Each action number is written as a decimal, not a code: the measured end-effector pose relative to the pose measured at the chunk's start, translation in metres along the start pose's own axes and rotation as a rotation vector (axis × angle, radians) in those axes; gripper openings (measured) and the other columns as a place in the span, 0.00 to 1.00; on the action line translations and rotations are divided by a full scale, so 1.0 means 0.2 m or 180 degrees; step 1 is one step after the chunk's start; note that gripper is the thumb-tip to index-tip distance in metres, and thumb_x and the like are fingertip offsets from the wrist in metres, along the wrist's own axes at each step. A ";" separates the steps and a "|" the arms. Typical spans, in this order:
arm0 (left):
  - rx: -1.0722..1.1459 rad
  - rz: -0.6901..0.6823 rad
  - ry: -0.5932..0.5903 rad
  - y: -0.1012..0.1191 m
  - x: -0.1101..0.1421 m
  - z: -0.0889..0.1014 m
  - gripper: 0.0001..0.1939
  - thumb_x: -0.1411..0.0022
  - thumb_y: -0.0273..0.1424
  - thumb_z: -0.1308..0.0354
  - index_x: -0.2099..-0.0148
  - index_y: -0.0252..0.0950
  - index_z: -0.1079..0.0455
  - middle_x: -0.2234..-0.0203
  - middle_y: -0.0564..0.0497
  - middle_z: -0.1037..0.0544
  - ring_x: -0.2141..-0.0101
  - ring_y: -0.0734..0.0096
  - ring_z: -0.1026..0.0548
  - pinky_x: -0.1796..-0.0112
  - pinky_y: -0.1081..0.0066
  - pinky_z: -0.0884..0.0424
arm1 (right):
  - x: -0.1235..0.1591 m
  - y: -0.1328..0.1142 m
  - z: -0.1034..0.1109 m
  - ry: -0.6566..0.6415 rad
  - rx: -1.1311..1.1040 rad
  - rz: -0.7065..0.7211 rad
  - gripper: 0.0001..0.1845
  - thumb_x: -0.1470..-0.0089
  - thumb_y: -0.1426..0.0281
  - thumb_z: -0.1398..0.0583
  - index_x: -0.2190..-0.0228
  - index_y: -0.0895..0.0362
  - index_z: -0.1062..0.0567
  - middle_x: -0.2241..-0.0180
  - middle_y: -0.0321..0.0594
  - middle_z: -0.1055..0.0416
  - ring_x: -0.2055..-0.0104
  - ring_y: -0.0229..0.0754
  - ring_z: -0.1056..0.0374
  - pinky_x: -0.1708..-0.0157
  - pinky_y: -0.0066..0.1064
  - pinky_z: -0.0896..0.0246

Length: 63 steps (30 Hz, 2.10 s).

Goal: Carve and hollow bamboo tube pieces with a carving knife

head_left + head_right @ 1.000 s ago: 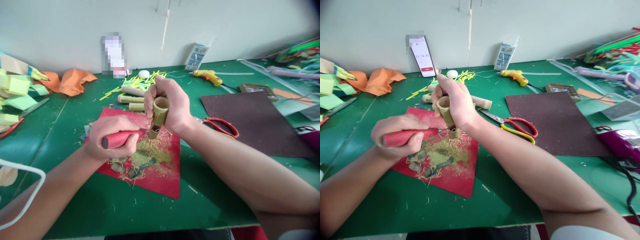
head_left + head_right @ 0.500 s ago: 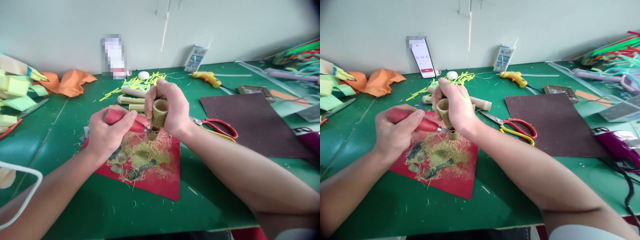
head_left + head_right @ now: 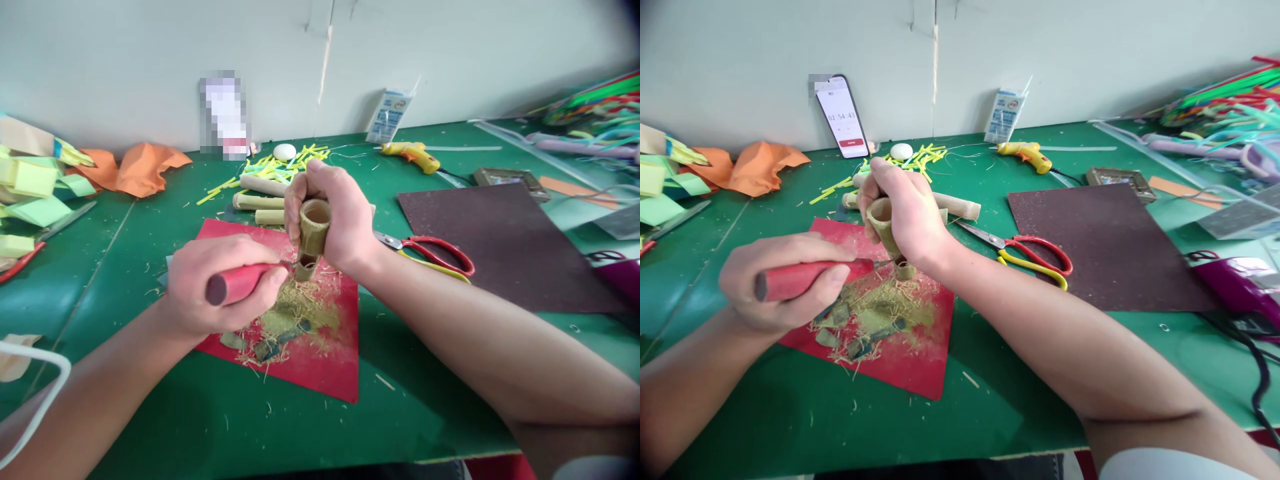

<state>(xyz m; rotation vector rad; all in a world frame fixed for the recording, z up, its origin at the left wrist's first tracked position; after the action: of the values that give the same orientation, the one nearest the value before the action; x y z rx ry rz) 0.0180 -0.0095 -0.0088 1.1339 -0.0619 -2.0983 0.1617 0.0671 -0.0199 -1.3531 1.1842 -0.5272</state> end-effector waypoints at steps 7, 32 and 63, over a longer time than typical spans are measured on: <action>0.0474 0.1177 0.0756 -0.12 0.04 -0.06 0.08 0.44 0.30 0.40 0.75 0.39 0.30 0.82 0.56 0.29 0.80 0.76 0.33 0.78 0.72 0.35 | 0.00 0.00 0.00 -0.0008 -0.0032 0.0031 0.33 0.41 0.46 0.58 0.84 0.54 0.35 0.87 0.35 0.40 0.84 0.36 0.45 0.82 0.31 0.46; 0.0947 0.1607 0.1377 -0.18 0.08 -0.14 0.10 0.49 0.32 0.35 0.65 0.42 0.33 0.70 0.56 0.28 0.67 0.73 0.27 0.62 0.67 0.28 | 0.00 0.00 0.01 0.0043 -0.0019 -0.0058 0.31 0.40 0.49 0.56 0.86 0.53 0.37 0.88 0.36 0.41 0.83 0.38 0.44 0.79 0.34 0.44; -0.0423 0.0396 -0.2171 -0.10 -0.05 0.08 0.20 0.39 0.37 0.45 0.45 0.57 0.33 0.49 0.59 0.27 0.54 0.62 0.25 0.53 0.64 0.28 | 0.01 -0.02 0.02 -0.0268 0.0084 -0.0059 0.26 0.44 0.48 0.51 0.83 0.52 0.37 0.84 0.36 0.41 0.79 0.40 0.43 0.75 0.35 0.41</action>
<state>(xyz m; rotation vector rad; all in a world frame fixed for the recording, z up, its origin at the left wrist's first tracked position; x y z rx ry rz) -0.0031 0.0070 0.0006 0.2914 -0.3002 -2.2432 0.1673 0.0664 -0.0172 -1.3522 1.0937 -0.4928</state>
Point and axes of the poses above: each hand's wrist, its own x-axis away from the middle knuckle, its own z-axis out of the back of the hand, y = z × x, the point moved 2 cm from there along -x, towards the middle knuckle
